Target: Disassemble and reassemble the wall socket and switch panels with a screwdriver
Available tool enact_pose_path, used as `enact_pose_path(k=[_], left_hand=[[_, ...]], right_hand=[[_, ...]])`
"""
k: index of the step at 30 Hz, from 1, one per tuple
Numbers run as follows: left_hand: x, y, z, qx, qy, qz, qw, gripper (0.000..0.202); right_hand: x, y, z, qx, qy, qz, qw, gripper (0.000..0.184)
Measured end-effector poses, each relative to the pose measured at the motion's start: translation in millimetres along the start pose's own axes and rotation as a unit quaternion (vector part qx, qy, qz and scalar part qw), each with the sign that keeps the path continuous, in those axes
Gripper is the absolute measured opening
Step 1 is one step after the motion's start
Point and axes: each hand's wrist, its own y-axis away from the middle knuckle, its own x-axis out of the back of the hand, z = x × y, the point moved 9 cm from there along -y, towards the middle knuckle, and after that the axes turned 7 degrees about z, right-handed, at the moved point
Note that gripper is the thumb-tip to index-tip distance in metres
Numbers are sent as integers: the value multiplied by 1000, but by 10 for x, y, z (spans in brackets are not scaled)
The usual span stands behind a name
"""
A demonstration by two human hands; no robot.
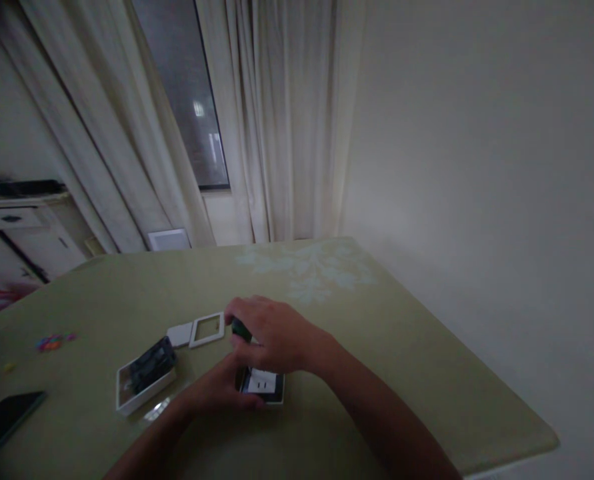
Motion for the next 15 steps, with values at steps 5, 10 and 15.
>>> enact_pose_path(k=[5,10,15], left_hand=[[-7,8,-24,19,-16,-9,1000,75],[-6,5,18,12,-22,-10,1000,81],[13,24,-38,29,-34,-3,999,76]], right_hand=[[-19,2,158,-79,79,5,994,29],[-16,-13,-9,22,13,8,1000,20],[-11,-8,137,-52,97,28,994,27]])
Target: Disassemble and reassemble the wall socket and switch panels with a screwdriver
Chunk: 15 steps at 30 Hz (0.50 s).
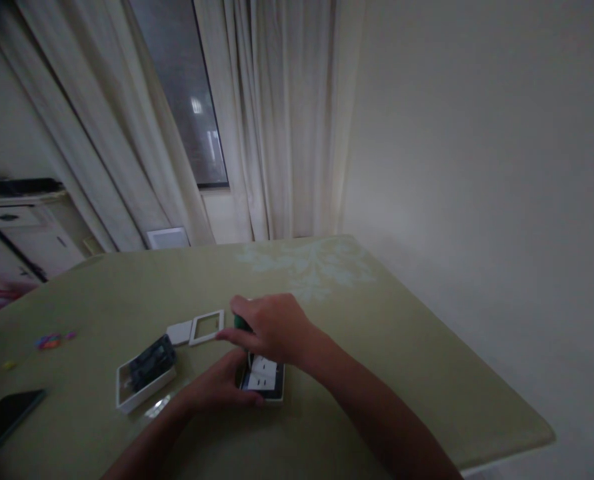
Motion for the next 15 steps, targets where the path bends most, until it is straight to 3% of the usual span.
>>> enact_pose_path(k=[3,5,10,13,15], left_hand=[[1,-1,16,-25,3,0,1000,79],[-2,-8,8,-37,12,-1,999,79],[-27,-29,-71,-31,29,-11,999,82],[-15,-33,-71,-29,29,-3,999,82],[-4,-34,-56,-28,29,4,999,81]], right_hand=[[-2,4,-107,51,-39,4,998,15],[6,8,-134,65,-43,7,997,22],[4,-4,-7,2,18,9,1000,23],[16,6,-139,65,-49,4,997,17],[28,16,-186,88,-75,4,993,30]])
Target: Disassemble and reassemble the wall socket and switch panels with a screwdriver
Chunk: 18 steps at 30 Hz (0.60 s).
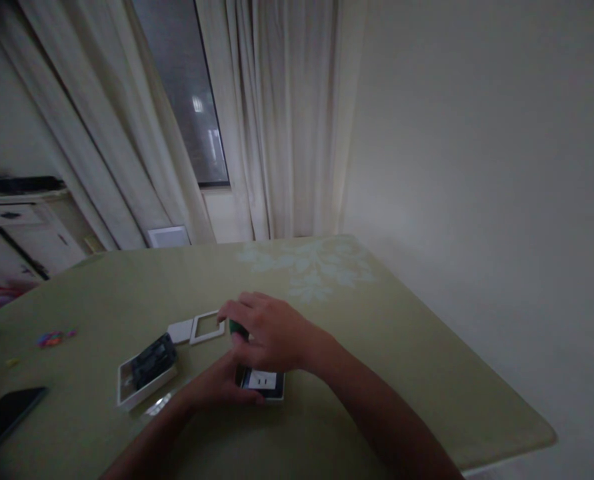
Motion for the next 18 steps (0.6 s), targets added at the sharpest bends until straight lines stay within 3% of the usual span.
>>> enact_pose_path(k=[5,7,10,13,16,18], left_hand=[[-29,-5,72,0,22,-11,1000,80],[-31,-3,107,-6,28,-11,1000,78],[3,9,107,-18,3,-1,1000,82],[99,29,48,-29,-11,18,999,85],[264,37,16,-32,18,57,998,60],[313,31,79,-46,45,53,996,41]], right_hand=[[17,15,184,-85,53,15,995,27],[15,9,145,-63,26,15,998,23],[21,6,49,-17,-27,13,999,40],[17,7,60,-21,-38,23,999,39],[5,3,93,-23,-39,43,998,32],[0,2,115,-23,-33,56,998,29]])
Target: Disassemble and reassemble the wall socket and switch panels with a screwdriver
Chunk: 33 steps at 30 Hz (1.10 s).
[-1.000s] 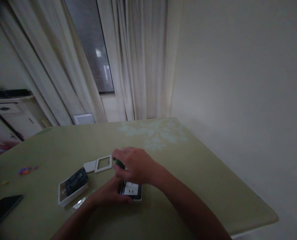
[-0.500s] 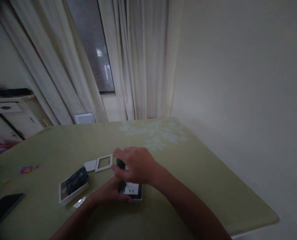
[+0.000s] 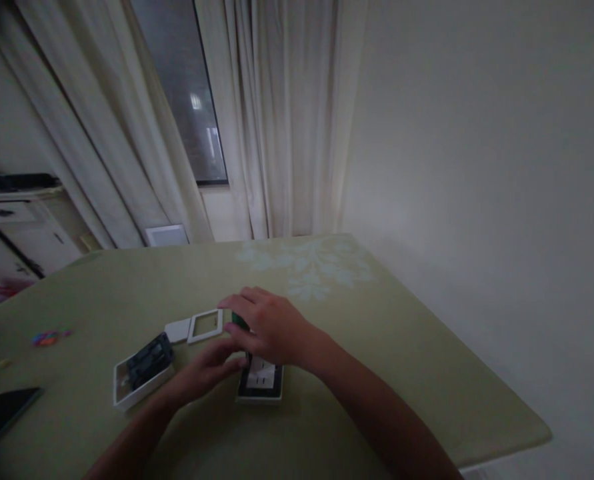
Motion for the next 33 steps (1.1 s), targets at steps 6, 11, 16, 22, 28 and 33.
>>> enact_pose_path(k=[6,11,16,22,28,33], left_hand=[[-44,-87,265,-40,30,15,999,30],[87,-70,194,-30,20,130,991,30],[18,-20,217,-41,43,24,998,20],[107,-63,193,-24,22,126,992,28],[19,-39,186,-12,94,30,995,30],[114,-72,201,-24,28,70,997,26]], right_hand=[[1,-3,24,-4,4,22,1000,34],[-38,-2,8,-2,-36,19,999,49],[-46,2,20,-5,-43,22,999,47],[-63,6,19,-3,-57,25,998,49],[-60,8,23,-9,-59,26,998,48],[-62,2,15,-11,-66,26,997,47]])
